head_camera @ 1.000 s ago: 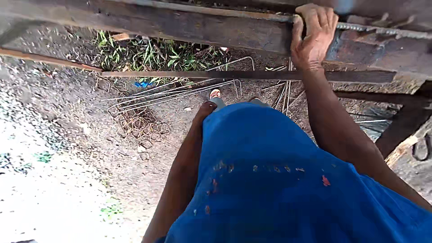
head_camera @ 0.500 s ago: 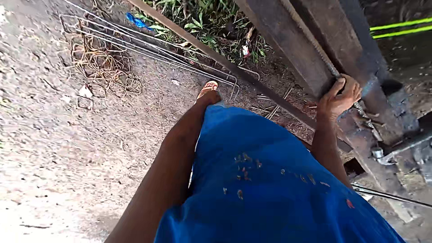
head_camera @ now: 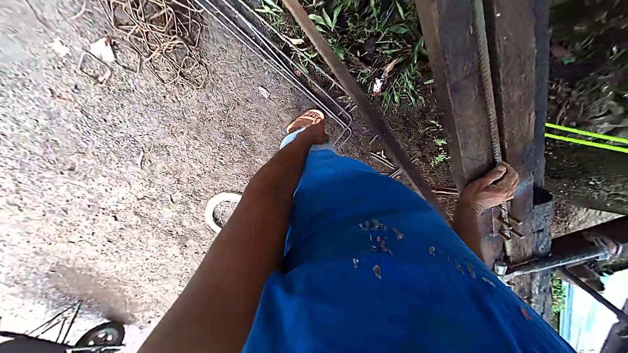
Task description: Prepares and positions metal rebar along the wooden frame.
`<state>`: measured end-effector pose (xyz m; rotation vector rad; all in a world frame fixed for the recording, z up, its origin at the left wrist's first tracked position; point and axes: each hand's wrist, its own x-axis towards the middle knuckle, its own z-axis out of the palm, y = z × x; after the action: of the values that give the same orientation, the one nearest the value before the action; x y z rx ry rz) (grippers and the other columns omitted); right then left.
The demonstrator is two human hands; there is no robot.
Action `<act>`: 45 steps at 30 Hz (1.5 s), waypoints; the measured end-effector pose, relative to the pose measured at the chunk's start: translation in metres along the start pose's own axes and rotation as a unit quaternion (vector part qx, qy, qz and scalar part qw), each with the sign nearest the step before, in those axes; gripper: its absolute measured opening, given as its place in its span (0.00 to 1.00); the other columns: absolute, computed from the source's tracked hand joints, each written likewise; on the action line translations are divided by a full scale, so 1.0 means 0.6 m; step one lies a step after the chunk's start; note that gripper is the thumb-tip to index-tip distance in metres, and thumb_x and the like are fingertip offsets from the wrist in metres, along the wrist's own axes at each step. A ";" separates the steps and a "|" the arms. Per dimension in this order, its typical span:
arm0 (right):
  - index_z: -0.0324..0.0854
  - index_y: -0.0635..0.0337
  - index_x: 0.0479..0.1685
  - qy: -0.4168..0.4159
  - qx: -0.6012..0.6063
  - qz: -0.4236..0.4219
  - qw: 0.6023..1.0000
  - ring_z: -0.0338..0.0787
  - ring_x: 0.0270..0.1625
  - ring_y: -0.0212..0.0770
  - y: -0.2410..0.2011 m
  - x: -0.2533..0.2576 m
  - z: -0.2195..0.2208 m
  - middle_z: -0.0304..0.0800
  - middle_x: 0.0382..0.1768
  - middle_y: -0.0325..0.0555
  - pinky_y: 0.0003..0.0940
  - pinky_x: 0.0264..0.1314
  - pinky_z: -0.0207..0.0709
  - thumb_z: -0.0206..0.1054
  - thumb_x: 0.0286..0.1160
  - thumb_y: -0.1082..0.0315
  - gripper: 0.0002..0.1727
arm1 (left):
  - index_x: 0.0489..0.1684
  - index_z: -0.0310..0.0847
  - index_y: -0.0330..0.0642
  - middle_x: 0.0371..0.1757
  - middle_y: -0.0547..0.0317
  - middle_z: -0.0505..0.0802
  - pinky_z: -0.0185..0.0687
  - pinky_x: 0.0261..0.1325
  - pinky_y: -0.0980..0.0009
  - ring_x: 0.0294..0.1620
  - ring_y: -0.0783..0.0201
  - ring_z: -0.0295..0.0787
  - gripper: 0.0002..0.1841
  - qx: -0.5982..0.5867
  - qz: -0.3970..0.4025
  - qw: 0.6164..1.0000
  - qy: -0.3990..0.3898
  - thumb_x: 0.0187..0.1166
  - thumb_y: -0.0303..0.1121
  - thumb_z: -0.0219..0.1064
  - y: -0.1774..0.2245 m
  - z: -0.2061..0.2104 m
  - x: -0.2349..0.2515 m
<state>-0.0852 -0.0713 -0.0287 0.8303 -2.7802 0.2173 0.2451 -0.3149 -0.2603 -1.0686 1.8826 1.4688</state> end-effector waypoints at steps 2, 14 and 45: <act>0.90 0.59 0.62 0.016 -0.002 -0.014 1.000 0.85 0.74 0.52 0.008 0.001 0.005 0.92 0.64 0.54 0.43 0.83 0.67 0.49 0.92 0.60 0.22 | 0.86 0.62 0.33 0.73 0.29 0.83 0.70 0.75 0.30 0.76 0.32 0.79 0.38 0.003 -0.002 1.000 -0.001 0.82 0.49 0.66 0.003 -0.005 -0.007; 0.90 0.59 0.62 0.024 0.006 -0.023 0.999 0.86 0.74 0.52 0.006 -0.003 0.002 0.93 0.62 0.53 0.46 0.82 0.68 0.50 0.92 0.60 0.22 | 0.94 0.51 0.43 0.72 0.29 0.84 0.72 0.71 0.29 0.75 0.31 0.79 0.45 -0.004 -0.033 0.998 0.057 0.77 0.49 0.69 0.003 -0.004 -0.007; 0.89 0.58 0.63 0.008 -0.013 0.007 1.000 0.83 0.76 0.53 0.000 -0.004 0.003 0.91 0.65 0.54 0.46 0.84 0.64 0.48 0.92 0.61 0.23 | 0.90 0.57 0.36 0.80 0.28 0.76 0.65 0.82 0.34 0.83 0.33 0.72 0.42 -0.032 -0.007 0.998 0.059 0.76 0.43 0.72 -0.035 0.020 0.036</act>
<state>-0.0832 -0.0704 -0.0309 0.8001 -2.7679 0.1884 0.2498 -0.3112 -0.2923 -1.2197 1.9157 1.4960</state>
